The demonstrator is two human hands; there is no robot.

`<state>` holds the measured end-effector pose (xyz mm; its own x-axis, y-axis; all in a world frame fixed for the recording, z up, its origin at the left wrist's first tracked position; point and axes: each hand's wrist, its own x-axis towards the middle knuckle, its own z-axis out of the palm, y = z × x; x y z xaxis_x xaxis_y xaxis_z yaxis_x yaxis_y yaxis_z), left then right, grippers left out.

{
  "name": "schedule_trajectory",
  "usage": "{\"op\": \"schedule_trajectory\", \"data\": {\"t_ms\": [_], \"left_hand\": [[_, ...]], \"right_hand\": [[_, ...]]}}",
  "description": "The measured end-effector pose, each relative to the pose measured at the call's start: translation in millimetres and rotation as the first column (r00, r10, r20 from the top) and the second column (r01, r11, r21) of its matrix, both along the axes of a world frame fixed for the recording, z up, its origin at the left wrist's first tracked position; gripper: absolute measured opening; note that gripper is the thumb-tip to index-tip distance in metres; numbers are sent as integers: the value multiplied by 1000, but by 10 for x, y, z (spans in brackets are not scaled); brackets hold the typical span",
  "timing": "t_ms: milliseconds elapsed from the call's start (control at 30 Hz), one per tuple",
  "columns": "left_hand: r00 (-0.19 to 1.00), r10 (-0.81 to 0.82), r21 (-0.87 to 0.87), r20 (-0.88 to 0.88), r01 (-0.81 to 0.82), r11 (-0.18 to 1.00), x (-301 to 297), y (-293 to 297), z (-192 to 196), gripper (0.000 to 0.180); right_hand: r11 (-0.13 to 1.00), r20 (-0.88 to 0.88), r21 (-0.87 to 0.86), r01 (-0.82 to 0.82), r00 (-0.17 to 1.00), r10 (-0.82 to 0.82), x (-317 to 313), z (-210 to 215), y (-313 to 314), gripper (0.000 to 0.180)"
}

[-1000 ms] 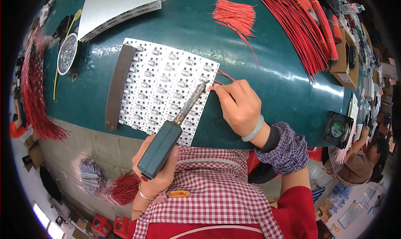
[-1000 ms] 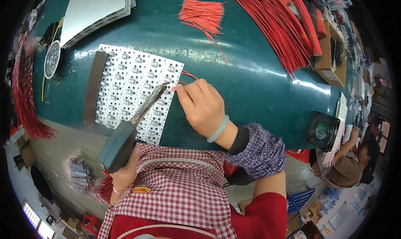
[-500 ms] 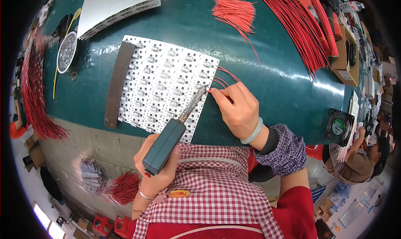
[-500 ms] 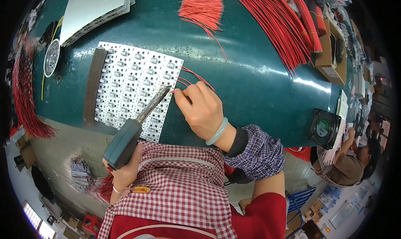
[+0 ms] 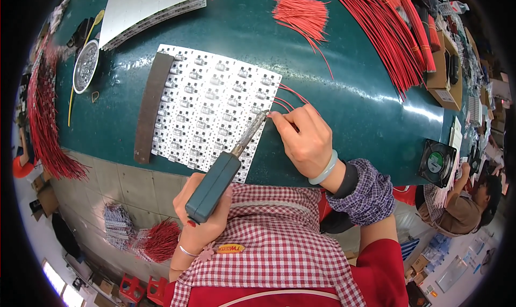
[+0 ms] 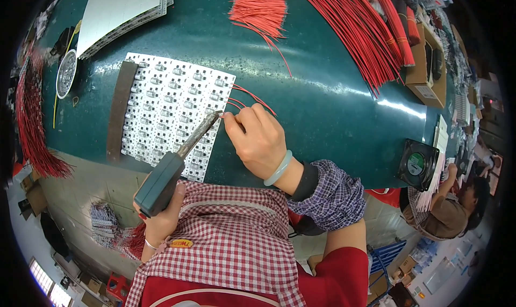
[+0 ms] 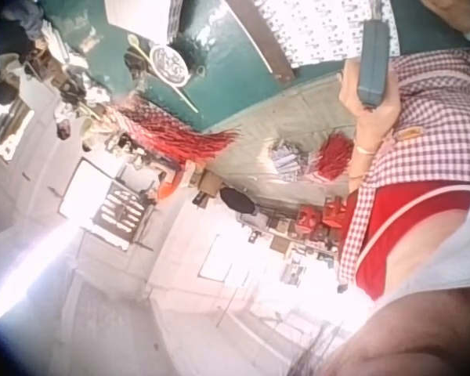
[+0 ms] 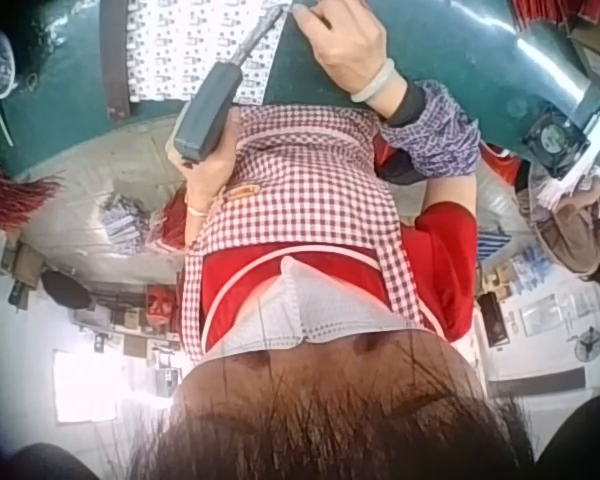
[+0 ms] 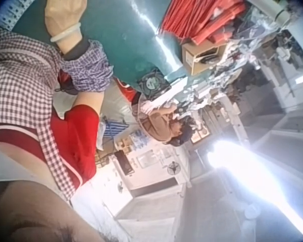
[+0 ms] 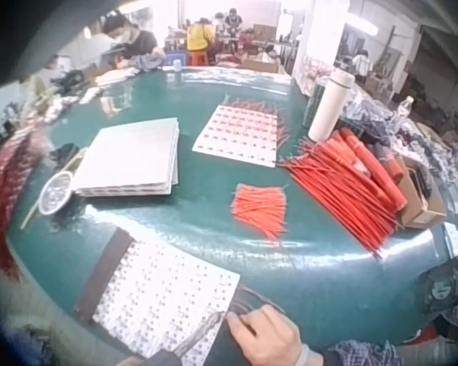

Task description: The person solders wires onto a circuit board panel using a soldering tool, hands the wired panel to a coworker, and solders wires onto another circuit board panel.

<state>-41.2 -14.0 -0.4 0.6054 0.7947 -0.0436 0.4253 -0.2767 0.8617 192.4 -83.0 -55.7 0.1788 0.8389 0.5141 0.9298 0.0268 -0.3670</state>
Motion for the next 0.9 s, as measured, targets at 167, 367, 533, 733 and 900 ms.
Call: {"op": "schedule_trajectory", "data": {"t_ms": [167, 367, 533, 733, 900], "left_hand": [[999, 39, -8, 15, -39, 999, -121, -63, -73, 16], [1000, -4, 40, 1, 4, 999, -106, -41, -13, 21], [1000, 14, 56, 6, -14, 998, -137, -38, -15, 22], [997, 58, 32, 46, -59, 998, -141, 2, -33, 23], [999, 41, 34, 32, -42, 999, -148, -26, -53, 24]], "right_hand": [[1000, 20, -6, -6, 1000, 6, 4, -47, -22, 27], [1000, 37, -7, -11, 999, 11, 18, -51, -36, 27], [1000, -52, -18, 19, 998, -20, 15, 67, -195, 32], [979, -63, -43, 198, 978, -201, -21, 442, -633, 37], [992, -128, 110, 58, 991, -43, -148, 413, -386, 33]]}}
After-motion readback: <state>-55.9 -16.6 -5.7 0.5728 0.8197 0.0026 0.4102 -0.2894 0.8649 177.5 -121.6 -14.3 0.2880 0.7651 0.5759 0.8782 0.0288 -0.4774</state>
